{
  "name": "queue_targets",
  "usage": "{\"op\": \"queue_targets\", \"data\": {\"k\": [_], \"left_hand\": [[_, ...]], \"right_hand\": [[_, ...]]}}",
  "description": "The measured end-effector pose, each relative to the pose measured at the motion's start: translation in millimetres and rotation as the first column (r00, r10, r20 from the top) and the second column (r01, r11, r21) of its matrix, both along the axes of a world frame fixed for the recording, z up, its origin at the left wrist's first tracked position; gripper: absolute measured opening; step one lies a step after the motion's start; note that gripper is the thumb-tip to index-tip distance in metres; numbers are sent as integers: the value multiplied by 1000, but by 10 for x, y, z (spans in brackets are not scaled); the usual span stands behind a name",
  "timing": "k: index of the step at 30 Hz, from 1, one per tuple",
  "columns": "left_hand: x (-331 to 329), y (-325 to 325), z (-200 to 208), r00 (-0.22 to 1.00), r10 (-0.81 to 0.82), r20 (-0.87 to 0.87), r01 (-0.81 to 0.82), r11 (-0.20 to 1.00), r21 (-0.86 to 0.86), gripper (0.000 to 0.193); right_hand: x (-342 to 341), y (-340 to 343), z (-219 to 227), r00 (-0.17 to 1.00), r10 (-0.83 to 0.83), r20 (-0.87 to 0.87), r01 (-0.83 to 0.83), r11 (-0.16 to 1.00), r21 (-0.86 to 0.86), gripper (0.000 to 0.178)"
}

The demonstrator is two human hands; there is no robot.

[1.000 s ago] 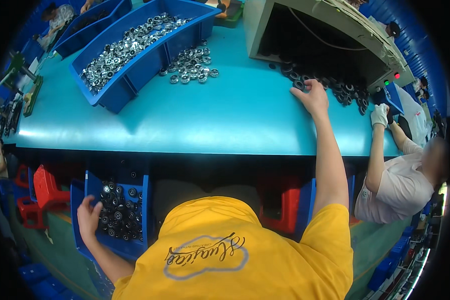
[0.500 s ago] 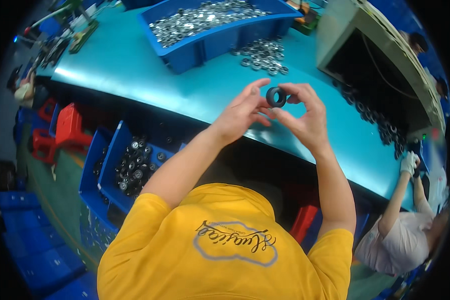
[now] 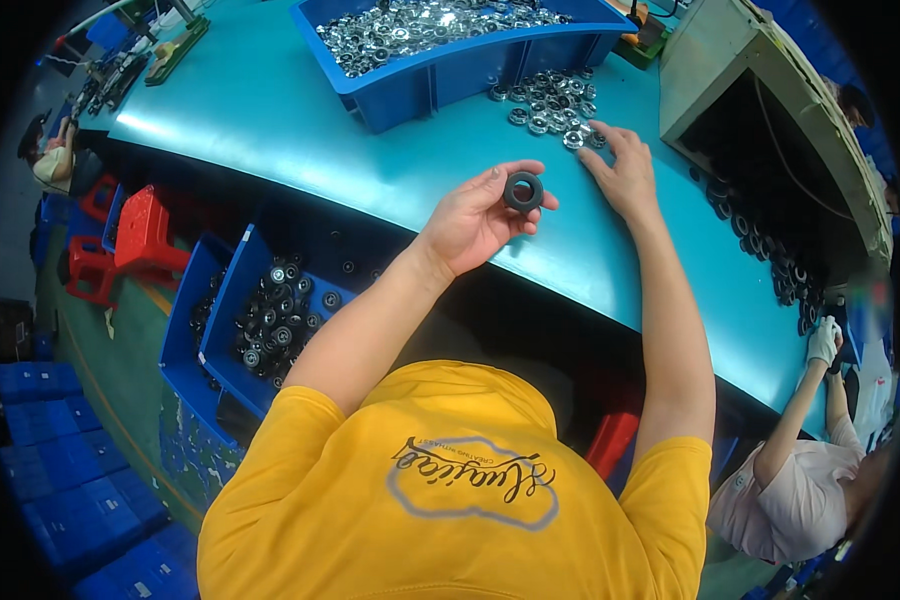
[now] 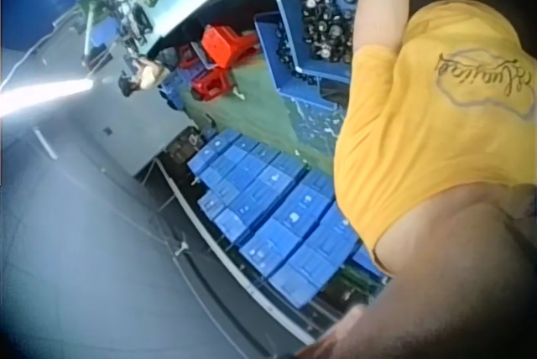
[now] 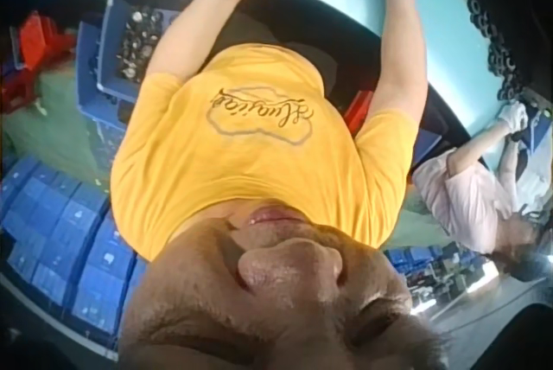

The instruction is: Assembling small mechanical components by inserting a metal part into a rubber ring at a factory workbench.

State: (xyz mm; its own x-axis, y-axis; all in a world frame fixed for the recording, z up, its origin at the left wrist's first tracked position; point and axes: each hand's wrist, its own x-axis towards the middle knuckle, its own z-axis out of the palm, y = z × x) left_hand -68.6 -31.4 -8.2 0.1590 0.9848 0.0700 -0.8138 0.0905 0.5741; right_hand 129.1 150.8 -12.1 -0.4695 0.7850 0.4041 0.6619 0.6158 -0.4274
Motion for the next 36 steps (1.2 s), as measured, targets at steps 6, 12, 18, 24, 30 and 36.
{"op": "queue_targets", "data": {"k": [6,12,18,24,30,36], "left_hand": [[0,-1,-8,1000,-9,4,9,1000,2,44],[-2,3,-17,1000,6,-1,-6,1000,7,45],[3,-7,-39,998,47,-45,-46,999,24,47],[104,-25,-71,965,214,-152,-196,973,125,48],[328,-251,56,804,362,-471,-301,932,202,50],[443,-506,186,433,539,-722,-364,838,407,46]], "right_hand": [[-17,-61,-26,998,-62,-12,62,997,-48,32],[-46,-148,48,922,-44,-385,-45,975,-219,31],[-13,-559,580,896,36,-443,-293,797,-528,34],[-30,-1156,617,838,139,-527,-374,850,-371,34],[28,-1416,353,740,-7,-672,-405,794,-454,40],[114,-1683,183,517,-197,-833,-614,594,-521,49]]}}
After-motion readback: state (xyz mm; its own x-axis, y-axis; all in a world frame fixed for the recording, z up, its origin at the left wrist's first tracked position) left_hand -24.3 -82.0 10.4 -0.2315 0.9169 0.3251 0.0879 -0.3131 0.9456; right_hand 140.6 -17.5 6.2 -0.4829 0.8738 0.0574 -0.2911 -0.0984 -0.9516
